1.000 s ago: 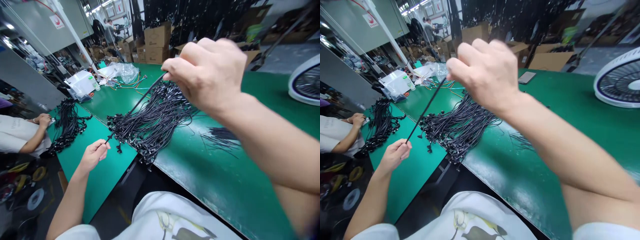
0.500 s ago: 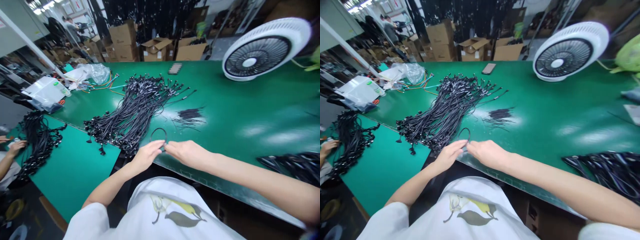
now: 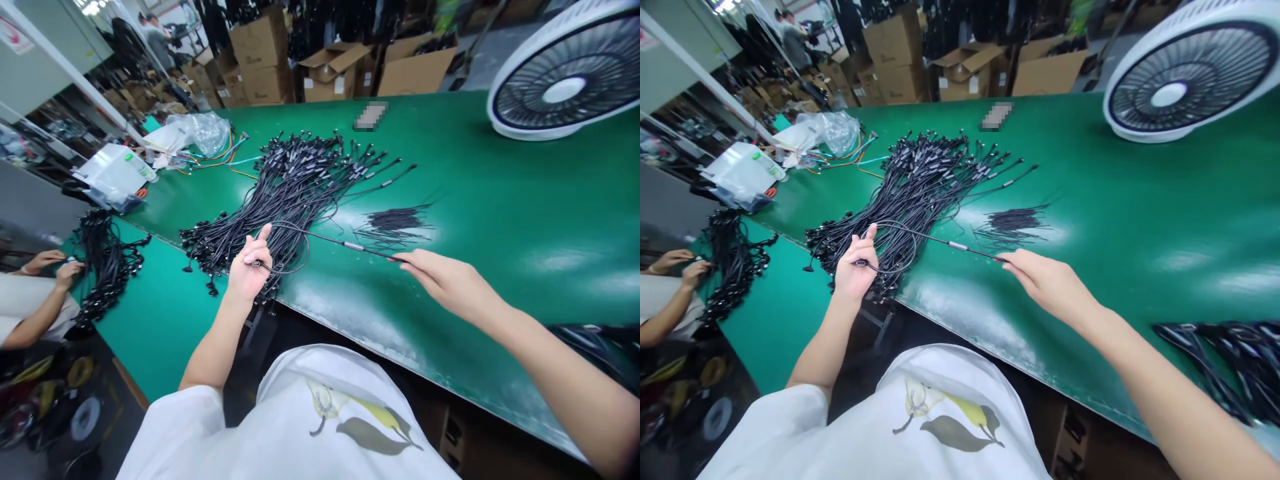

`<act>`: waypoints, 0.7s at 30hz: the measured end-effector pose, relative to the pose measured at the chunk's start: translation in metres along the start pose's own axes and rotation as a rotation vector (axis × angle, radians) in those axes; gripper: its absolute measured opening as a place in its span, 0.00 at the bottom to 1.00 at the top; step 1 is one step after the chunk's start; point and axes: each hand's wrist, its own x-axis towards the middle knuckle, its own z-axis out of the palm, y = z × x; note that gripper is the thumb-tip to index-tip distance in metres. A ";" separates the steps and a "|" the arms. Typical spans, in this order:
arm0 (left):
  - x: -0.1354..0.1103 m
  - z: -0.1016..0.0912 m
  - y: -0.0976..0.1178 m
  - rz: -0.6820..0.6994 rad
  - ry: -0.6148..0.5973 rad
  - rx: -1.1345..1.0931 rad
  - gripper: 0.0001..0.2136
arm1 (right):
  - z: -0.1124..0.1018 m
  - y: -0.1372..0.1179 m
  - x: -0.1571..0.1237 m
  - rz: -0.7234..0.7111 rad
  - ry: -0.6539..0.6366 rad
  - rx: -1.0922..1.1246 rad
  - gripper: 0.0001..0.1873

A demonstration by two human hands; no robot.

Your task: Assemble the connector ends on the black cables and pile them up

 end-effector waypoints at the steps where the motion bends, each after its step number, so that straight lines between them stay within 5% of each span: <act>1: 0.000 0.003 0.003 0.055 0.015 -0.026 0.14 | 0.002 -0.002 -0.001 -0.002 0.033 -0.023 0.21; 4: -0.001 -0.001 0.007 0.064 0.014 0.066 0.15 | 0.000 -0.003 0.002 -0.021 0.198 -0.093 0.20; 7: -0.005 -0.021 0.008 -0.070 -0.090 0.410 0.11 | -0.012 0.010 0.006 0.016 0.396 -0.175 0.20; 13: -0.028 -0.067 0.020 -0.505 -0.351 1.113 0.14 | -0.025 0.030 0.005 0.071 0.366 -0.309 0.22; 15: -0.033 -0.070 0.025 -0.469 -0.300 1.054 0.15 | -0.017 0.028 0.003 0.052 0.340 -0.372 0.21; 18: -0.030 -0.062 0.024 -0.213 -0.141 0.721 0.13 | 0.001 0.009 -0.001 -0.008 0.301 -0.508 0.19; 21: -0.015 -0.045 0.007 0.007 -0.051 0.521 0.17 | 0.017 -0.031 -0.004 -0.274 0.071 -0.404 0.14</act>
